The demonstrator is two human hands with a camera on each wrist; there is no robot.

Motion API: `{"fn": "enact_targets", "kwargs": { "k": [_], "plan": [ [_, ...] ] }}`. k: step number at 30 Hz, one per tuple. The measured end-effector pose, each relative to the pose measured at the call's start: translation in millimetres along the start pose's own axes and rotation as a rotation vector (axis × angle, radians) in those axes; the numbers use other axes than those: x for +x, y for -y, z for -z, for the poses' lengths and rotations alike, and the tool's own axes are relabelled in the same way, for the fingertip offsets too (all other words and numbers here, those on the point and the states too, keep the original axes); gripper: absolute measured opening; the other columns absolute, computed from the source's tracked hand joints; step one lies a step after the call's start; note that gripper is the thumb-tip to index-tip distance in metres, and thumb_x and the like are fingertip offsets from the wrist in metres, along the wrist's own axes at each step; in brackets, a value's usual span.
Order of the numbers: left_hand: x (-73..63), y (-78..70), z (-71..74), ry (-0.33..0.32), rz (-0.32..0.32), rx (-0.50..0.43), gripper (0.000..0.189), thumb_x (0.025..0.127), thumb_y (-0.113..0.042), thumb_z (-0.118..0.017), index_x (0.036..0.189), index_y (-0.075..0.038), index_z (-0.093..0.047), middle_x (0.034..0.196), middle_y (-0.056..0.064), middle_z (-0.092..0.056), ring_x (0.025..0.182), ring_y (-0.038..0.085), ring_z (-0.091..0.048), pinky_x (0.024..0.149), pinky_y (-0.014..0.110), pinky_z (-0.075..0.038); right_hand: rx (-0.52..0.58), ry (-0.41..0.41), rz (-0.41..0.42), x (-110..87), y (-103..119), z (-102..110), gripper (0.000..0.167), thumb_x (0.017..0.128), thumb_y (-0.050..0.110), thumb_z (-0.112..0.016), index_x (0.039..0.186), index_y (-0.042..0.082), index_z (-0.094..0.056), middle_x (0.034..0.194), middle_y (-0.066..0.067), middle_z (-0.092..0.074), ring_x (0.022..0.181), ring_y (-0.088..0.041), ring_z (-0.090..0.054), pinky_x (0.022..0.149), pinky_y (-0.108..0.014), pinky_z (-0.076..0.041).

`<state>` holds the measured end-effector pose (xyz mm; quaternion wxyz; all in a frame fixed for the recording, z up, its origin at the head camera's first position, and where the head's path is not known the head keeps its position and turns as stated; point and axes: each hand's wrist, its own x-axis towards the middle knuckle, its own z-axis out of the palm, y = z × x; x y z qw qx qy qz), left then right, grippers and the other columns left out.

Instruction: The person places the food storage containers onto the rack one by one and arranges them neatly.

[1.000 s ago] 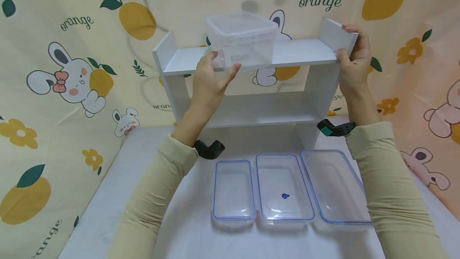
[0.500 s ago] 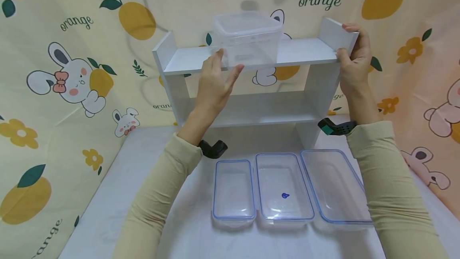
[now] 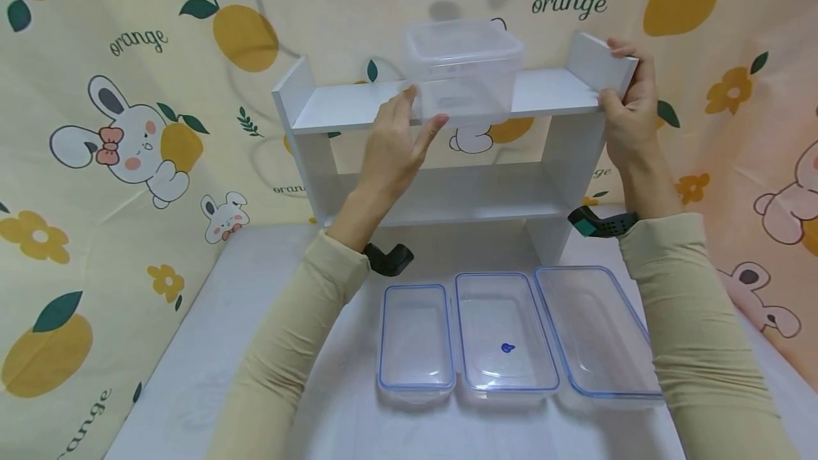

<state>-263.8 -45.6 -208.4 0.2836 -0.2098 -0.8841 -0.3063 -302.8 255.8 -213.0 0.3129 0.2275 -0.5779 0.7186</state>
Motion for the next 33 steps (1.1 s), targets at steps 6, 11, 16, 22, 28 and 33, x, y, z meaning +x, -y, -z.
{"fn": "enact_targets", "kwargs": {
  "k": [6,11,16,22,28,33],
  "plan": [
    [4.4,-6.5,-4.6,0.034,-0.016,0.019,0.066,0.097,-0.042,-0.051,0.145,0.000,-0.036,0.152,0.013,-0.042,0.144,0.025,-0.037,0.122,0.034,-0.030,0.014,0.000,-0.015,-0.1,1,2,0.046,0.085,-0.017,-0.036,0.116,0.016,-0.045,0.158,-0.002,-0.025,0.146,-0.020,-0.022,0.127,-0.032,-0.013],
    [8.8,-12.1,-9.3,0.061,-0.014,0.028,0.067,0.097,-0.045,-0.050,0.146,-0.002,-0.036,0.153,0.011,-0.042,0.144,0.024,-0.037,0.121,0.033,-0.032,0.026,-0.005,0.022,0.7,-1,2,0.046,0.084,-0.018,-0.035,0.114,0.015,-0.047,0.149,0.000,-0.037,0.143,-0.020,-0.027,0.126,-0.033,-0.016],
    [12.7,-18.1,-15.6,0.067,-0.019,0.020,0.066,0.097,-0.045,-0.051,0.145,-0.002,-0.037,0.151,0.011,-0.043,0.142,0.024,-0.039,0.120,0.032,-0.033,0.045,-0.013,0.046,0.3,-3,2,0.045,0.084,-0.019,-0.036,0.113,0.014,-0.048,0.135,0.003,-0.046,0.136,-0.020,-0.031,0.125,-0.035,-0.019],
    [16.4,-25.8,-22.6,0.074,-0.027,0.027,0.065,0.097,-0.044,-0.051,0.144,-0.001,-0.039,0.150,0.011,-0.046,0.142,0.023,-0.041,0.120,0.030,-0.032,0.047,-0.024,0.028,-0.5,-3,2,0.046,0.085,-0.019,-0.036,0.114,0.015,-0.048,0.135,0.004,-0.045,0.134,-0.020,-0.032,0.124,-0.036,-0.022],
    [20.9,-36.1,-30.3,0.087,-0.032,0.078,0.065,0.097,-0.046,-0.049,0.144,-0.002,-0.040,0.148,0.010,-0.048,0.139,0.022,-0.043,0.119,0.029,-0.033,0.048,-0.030,0.014,-1.0,-2,3,0.046,0.086,-0.019,-0.037,0.115,0.015,-0.048,0.136,0.004,-0.045,0.132,-0.019,-0.034,0.124,-0.034,-0.025],
    [24.3,-42.5,-34.9,0.087,-0.028,0.126,0.065,0.098,-0.048,-0.047,0.144,-0.002,-0.040,0.148,0.010,-0.048,0.139,0.021,-0.044,0.119,0.029,-0.034,0.060,-0.018,0.029,-0.4,-1,2,0.046,0.085,-0.019,-0.036,0.114,0.014,-0.049,0.135,0.002,-0.046,0.131,-0.020,-0.035,0.123,-0.033,-0.027]
  ]
}}
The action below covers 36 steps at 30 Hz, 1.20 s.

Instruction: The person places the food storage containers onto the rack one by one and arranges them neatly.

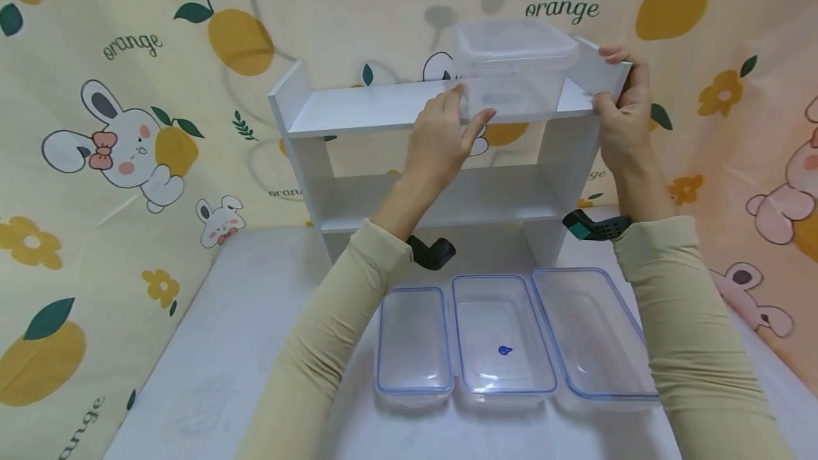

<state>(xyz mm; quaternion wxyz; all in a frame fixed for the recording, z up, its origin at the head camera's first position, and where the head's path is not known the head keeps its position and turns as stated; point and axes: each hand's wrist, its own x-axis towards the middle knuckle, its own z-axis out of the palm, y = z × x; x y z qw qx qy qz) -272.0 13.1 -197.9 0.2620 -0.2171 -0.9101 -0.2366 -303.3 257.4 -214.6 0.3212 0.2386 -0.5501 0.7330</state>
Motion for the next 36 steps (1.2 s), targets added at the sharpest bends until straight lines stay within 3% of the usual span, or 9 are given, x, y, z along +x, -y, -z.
{"fn": "enact_targets", "kwargs": {
  "k": [9,16,21,29,36],
  "plan": [
    [3.2,-1.5,-3.2,-0.019,-0.016,0.045,0.066,0.098,-0.050,-0.046,0.143,-0.003,-0.042,0.146,0.010,-0.050,0.137,0.022,-0.047,0.117,0.031,-0.038,0.029,0.008,0.020,-0.1,-2,-3,0.045,0.084,-0.019,-0.037,0.113,0.013,-0.049,0.134,0.000,-0.046,0.131,-0.021,-0.037,0.123,-0.034,-0.028],
    [-2.8,4.1,1.1,-0.020,-0.031,0.000,0.061,0.099,-0.045,-0.047,0.144,-0.004,-0.042,0.148,0.008,-0.048,0.137,0.020,-0.046,0.116,0.028,-0.038,0.040,0.008,0.027,0.4,-1,-4,0.045,0.084,-0.020,-0.037,0.113,0.012,-0.049,0.133,0.000,-0.046,0.131,-0.022,-0.037,0.122,-0.033,-0.030],
    [-13.1,8.5,5.6,-0.052,-0.060,-0.066,0.052,0.100,-0.037,-0.049,0.141,-0.005,-0.045,0.146,0.008,-0.051,0.137,0.019,-0.045,0.113,0.027,-0.042,0.038,0.002,0.020,0.0,-1,-3,0.046,0.083,-0.021,-0.037,0.112,0.012,-0.049,0.133,0.000,-0.047,0.131,-0.021,-0.037,0.121,-0.032,-0.031],
    [-35.1,16.2,9.9,-0.084,-0.167,-0.226,0.043,0.100,-0.024,-0.049,0.136,-0.001,-0.049,0.140,0.013,-0.055,0.134,0.023,-0.049,0.115,0.027,-0.039,0.053,-0.005,0.015,-1.2,-3,-2,0.045,0.084,-0.021,-0.037,0.113,0.012,-0.049,0.133,-0.001,-0.047,0.129,-0.022,-0.039,0.120,-0.035,-0.033],
    [-57.5,21.4,5.6,-0.072,-0.232,-0.278,0.041,0.098,-0.020,-0.051,0.133,0.001,-0.052,0.136,0.014,-0.058,0.131,0.024,-0.052,0.115,0.027,-0.039,0.048,0.026,0.072,2.1,-4,-3,0.048,0.079,-0.022,-0.033,0.111,0.009,-0.050,0.130,-0.003,-0.049,0.126,-0.023,-0.040,0.112,-0.033,-0.035]
  ]
}}
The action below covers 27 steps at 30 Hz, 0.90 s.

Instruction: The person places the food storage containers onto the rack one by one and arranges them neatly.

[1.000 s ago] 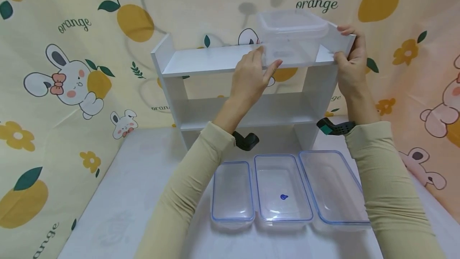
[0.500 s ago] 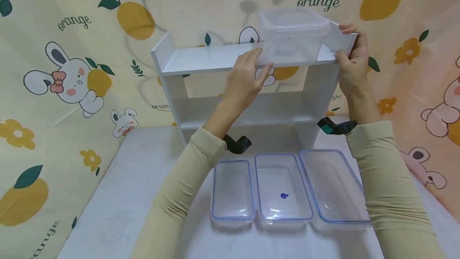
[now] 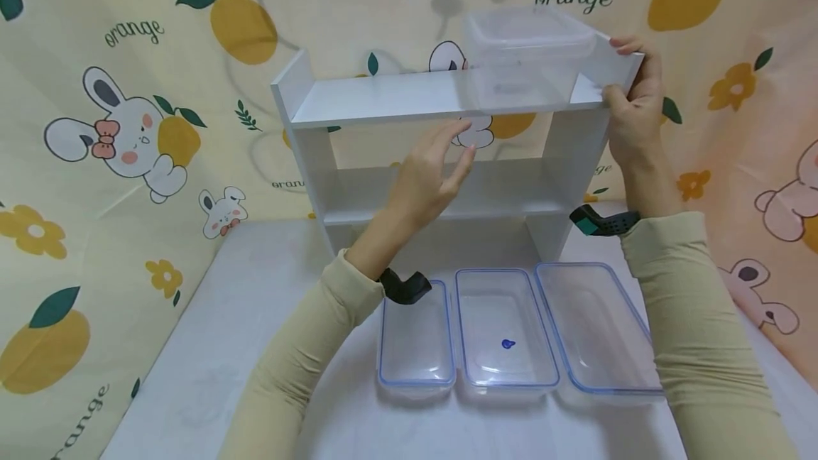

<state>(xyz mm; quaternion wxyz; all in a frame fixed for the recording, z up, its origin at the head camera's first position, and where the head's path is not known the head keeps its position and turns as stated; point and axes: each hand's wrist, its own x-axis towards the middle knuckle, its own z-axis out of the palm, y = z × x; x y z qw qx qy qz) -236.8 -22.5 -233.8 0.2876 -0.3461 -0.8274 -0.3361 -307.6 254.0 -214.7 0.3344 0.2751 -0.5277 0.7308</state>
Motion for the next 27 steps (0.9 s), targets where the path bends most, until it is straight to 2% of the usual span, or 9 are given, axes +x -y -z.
{"fn": "enact_targets", "kwargs": {
  "k": [6,12,19,23,27],
  "plan": [
    [-24.1,5.3,-5.8,0.027,0.003,-0.055,0.036,0.098,-0.017,-0.052,0.129,0.001,-0.054,0.131,0.014,-0.060,0.127,0.024,-0.054,0.112,0.030,-0.042,0.008,-0.022,-0.029,0.1,0,-1,0.047,0.080,-0.022,-0.034,0.111,0.010,-0.050,0.131,-0.003,-0.048,0.129,-0.022,-0.039,0.116,-0.031,-0.034],
    [-56.1,11.5,-6.1,0.048,0.022,-0.167,0.032,0.097,-0.012,-0.053,0.124,0.002,-0.058,0.127,0.016,-0.063,0.123,0.026,-0.058,0.109,0.034,-0.046,0.013,-0.019,-0.047,-6.0,0,0,0.046,0.082,-0.022,-0.035,0.111,0.010,-0.049,0.132,-0.003,-0.047,0.128,-0.023,-0.039,0.118,-0.032,-0.034],
    [-88.4,15.8,-3.0,0.067,0.116,-0.341,0.027,0.095,-0.008,-0.055,0.119,0.004,-0.060,0.121,0.018,-0.065,0.116,0.027,-0.061,0.105,0.034,-0.049,0.007,-0.022,-0.030,-3.4,1,0,0.046,0.081,-0.022,-0.035,0.111,0.010,-0.050,0.132,-0.004,-0.048,0.129,-0.024,-0.039,0.120,-0.034,-0.032],
    [-107.8,19.5,0.7,0.066,0.149,-0.376,0.025,0.094,-0.005,-0.055,0.118,0.004,-0.060,0.119,0.019,-0.066,0.112,0.028,-0.064,0.100,0.034,-0.052,0.013,-0.028,-0.025,-0.4,2,-2,0.045,0.081,-0.022,-0.036,0.111,0.010,-0.050,0.132,-0.004,-0.048,0.131,-0.024,-0.039,0.121,-0.034,-0.030],
    [-127.1,23.5,6.1,0.093,0.241,-0.418,0.025,0.095,-0.005,-0.055,0.118,0.003,-0.060,0.118,0.019,-0.066,0.111,0.028,-0.064,0.099,0.033,-0.053,0.017,-0.024,-0.024,-0.1,0,-2,0.045,0.081,-0.021,-0.037,0.110,0.010,-0.050,0.131,-0.004,-0.048,0.130,-0.024,-0.038,0.121,-0.035,-0.029]
  ]
}}
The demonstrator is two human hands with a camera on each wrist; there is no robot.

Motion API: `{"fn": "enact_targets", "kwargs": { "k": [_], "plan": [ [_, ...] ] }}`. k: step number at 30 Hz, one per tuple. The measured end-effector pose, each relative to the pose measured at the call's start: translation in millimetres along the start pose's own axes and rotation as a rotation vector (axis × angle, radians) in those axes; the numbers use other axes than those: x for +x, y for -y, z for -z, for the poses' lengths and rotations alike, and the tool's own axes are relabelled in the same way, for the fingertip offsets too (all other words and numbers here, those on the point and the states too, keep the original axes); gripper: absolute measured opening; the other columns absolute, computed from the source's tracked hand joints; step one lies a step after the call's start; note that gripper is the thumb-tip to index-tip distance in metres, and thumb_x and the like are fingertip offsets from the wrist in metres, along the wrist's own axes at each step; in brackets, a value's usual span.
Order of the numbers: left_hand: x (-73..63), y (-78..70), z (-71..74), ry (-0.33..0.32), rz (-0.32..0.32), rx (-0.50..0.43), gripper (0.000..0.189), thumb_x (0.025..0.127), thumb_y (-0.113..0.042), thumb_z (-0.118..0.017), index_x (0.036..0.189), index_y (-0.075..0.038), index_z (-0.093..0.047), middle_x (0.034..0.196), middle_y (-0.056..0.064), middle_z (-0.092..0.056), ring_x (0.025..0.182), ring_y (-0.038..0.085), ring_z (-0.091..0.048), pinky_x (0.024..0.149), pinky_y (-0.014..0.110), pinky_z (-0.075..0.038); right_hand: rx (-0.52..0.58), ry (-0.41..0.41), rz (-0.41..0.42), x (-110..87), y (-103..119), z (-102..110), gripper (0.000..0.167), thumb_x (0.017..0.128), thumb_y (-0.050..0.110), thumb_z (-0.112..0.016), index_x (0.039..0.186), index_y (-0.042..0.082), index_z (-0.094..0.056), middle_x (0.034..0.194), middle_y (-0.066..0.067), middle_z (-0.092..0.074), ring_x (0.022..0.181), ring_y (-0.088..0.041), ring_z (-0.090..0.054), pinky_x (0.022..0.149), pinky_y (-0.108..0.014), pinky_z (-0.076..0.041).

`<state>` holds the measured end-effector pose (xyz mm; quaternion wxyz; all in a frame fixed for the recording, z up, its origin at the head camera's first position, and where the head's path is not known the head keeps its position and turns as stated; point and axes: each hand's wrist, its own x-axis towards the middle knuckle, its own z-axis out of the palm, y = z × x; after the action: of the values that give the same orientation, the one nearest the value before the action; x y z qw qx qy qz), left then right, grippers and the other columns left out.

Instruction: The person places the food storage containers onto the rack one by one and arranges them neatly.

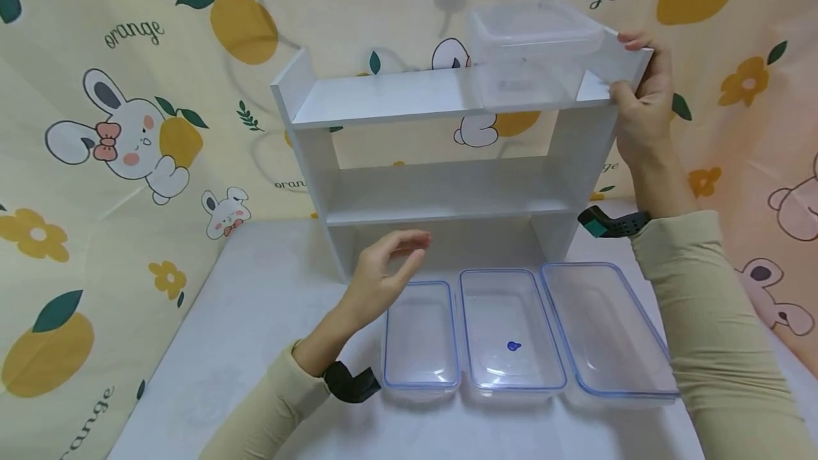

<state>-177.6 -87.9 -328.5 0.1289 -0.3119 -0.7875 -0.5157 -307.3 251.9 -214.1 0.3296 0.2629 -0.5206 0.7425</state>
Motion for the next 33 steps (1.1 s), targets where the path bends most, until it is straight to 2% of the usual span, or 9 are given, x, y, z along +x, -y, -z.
{"fn": "enact_targets", "kwargs": {
  "k": [7,12,16,25,29,33],
  "plan": [
    [-23.8,12.0,11.3,0.039,0.211,-0.141,0.029,0.096,-0.010,-0.056,0.122,0.004,-0.057,0.119,0.021,-0.066,0.113,0.030,-0.064,0.094,0.021,-0.053,0.013,0.012,0.006,-2.4,-1,0,0.044,0.081,-0.021,-0.036,0.110,0.010,-0.049,0.130,-0.003,-0.048,0.129,-0.024,-0.039,0.120,-0.036,-0.030],
    [-43.0,27.8,21.2,0.046,0.379,-0.221,0.032,0.096,-0.012,-0.056,0.123,0.005,-0.055,0.121,0.026,-0.063,0.106,0.009,-0.065,0.090,0.014,-0.052,0.022,0.013,0.006,-3.7,-2,-1,0.045,0.081,-0.021,-0.036,0.111,0.010,-0.050,0.130,-0.003,-0.048,0.130,-0.024,-0.039,0.121,-0.035,-0.030],
    [-56.5,40.3,28.2,0.023,0.473,-0.256,0.034,0.095,-0.007,-0.056,0.124,0.010,-0.053,0.123,0.033,-0.060,0.095,-0.003,-0.064,0.088,0.015,-0.054,0.009,0.001,0.000,-2.7,-1,-2,0.046,0.081,-0.022,-0.035,0.111,0.010,-0.050,0.131,-0.003,-0.049,0.130,-0.023,-0.039,0.120,-0.034,-0.031],
    [-74.4,51.5,35.8,-0.013,0.585,-0.285,0.036,0.096,-0.011,-0.056,0.125,0.010,-0.053,0.122,0.029,-0.062,0.093,0.002,-0.066,0.086,0.018,-0.055,0.003,-0.002,-0.009,0.3,1,-1,0.046,0.082,-0.022,-0.034,0.111,0.010,-0.050,0.132,-0.002,-0.049,0.130,-0.023,-0.039,0.119,-0.033,-0.031],
    [-81.7,59.8,34.2,-0.021,0.660,-0.309,0.036,0.096,-0.012,-0.056,0.126,0.008,-0.053,0.119,0.022,-0.065,0.092,0.003,-0.067,0.086,0.019,-0.056,0.011,-0.005,-0.015,0.2,1,-1,0.046,0.082,-0.023,-0.034,0.111,0.010,-0.050,0.132,-0.003,-0.049,0.130,-0.023,-0.039,0.120,-0.034,-0.031],
    [-89.2,70.4,31.3,-0.014,0.707,-0.347,0.039,0.095,-0.012,-0.057,0.127,0.010,-0.051,0.111,0.011,-0.069,0.092,0.004,-0.066,0.086,0.021,-0.057,0.012,-0.005,-0.017,-0.3,1,-1,0.046,0.083,-0.023,-0.035,0.111,0.010,-0.050,0.132,-0.003,-0.049,0.130,-0.023,-0.039,0.120,-0.034,-0.031]
  ]
}}
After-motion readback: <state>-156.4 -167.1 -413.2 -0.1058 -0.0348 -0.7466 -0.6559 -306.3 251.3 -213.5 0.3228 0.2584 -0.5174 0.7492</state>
